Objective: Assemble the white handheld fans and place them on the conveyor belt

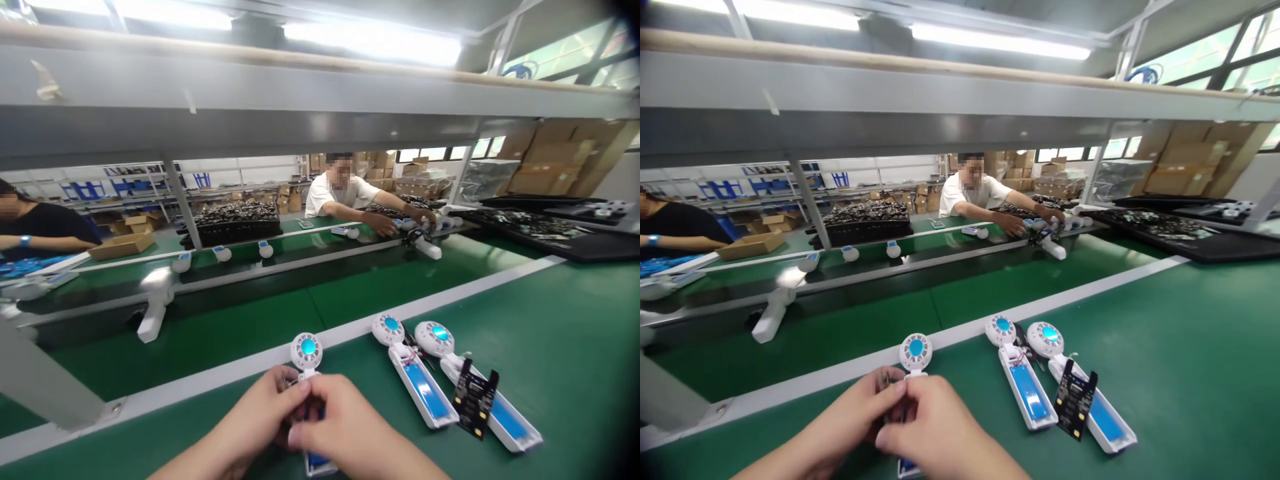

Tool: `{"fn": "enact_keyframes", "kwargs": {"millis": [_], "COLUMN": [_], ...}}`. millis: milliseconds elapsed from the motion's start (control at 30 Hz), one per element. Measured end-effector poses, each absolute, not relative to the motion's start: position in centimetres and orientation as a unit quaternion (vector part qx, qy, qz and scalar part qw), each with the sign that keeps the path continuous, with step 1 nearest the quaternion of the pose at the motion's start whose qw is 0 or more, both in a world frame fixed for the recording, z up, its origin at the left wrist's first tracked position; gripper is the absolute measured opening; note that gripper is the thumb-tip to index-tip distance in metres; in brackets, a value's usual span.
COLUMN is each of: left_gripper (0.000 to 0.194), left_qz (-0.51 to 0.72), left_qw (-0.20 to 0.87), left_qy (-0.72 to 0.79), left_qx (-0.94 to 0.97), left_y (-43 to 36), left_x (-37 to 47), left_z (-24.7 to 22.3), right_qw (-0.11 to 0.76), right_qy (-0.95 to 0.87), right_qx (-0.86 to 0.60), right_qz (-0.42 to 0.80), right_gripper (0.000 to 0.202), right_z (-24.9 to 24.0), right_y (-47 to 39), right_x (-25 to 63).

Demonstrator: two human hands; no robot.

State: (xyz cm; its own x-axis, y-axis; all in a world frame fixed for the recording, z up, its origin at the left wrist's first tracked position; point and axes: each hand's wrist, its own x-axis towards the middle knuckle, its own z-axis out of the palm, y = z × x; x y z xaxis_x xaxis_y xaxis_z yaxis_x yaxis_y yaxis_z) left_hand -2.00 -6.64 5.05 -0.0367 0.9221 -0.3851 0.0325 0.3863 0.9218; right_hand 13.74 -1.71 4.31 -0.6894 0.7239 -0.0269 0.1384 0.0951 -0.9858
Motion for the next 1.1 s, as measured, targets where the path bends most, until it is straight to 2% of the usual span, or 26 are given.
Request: {"fn": "enact_keyframes", "kwargs": {"millis": [67,133,233,333,467,600,833,1100], "left_gripper": [0.036,0.032,0.034,0.037,0.032,0.035,0.033,0.042], "left_qz": [0.419,0.433,0.434,0.424,0.391,0.377,0.403,0.464], "left_qw": [0.6,0.609,0.603,0.544,0.438,0.419,0.379,0.474], "left_qy": [0.58,0.576,0.584,0.618,0.663,0.67,0.664,0.642], "left_qx": [0.357,0.331,0.326,0.377,0.464,0.484,0.502,0.383], "left_y": [-6.5,-6.0,-5.5,-5.6,-6.0,-6.2,-6.0,-6.1], "left_x": [-1.8,-2.2,-3.0,-3.0,-2.3,-2.0,-2.2,-1.2], "left_z": [5.0,5.0,4.9,4.9,4.9,4.6,3.3,3.7], "right_qw": [0.222,0.238,0.288,0.281,0.27,0.275,0.282,0.353], "right_qy": [-0.74,-0.738,-0.728,-0.755,-0.779,-0.796,-0.785,-0.762], "right_qx": [-0.292,-0.316,-0.416,-0.462,-0.436,-0.421,-0.426,-0.39], "right_qz": [0.564,0.546,0.462,0.372,0.362,0.337,0.35,0.378], "right_gripper": [0.013,0.011,0.021,0.021,0.025,0.029,0.022,0.017], "right_z": [4.6,4.9,4.9,4.6,4.0,3.5,2.7,1.9], "right_y": [-1.8,-1.2,0.5,1.6,1.2,0.8,1.5,-0.1], "right_x": [14.1,14.6,15.5,16.0,15.4,14.8,14.4,12.8]}}
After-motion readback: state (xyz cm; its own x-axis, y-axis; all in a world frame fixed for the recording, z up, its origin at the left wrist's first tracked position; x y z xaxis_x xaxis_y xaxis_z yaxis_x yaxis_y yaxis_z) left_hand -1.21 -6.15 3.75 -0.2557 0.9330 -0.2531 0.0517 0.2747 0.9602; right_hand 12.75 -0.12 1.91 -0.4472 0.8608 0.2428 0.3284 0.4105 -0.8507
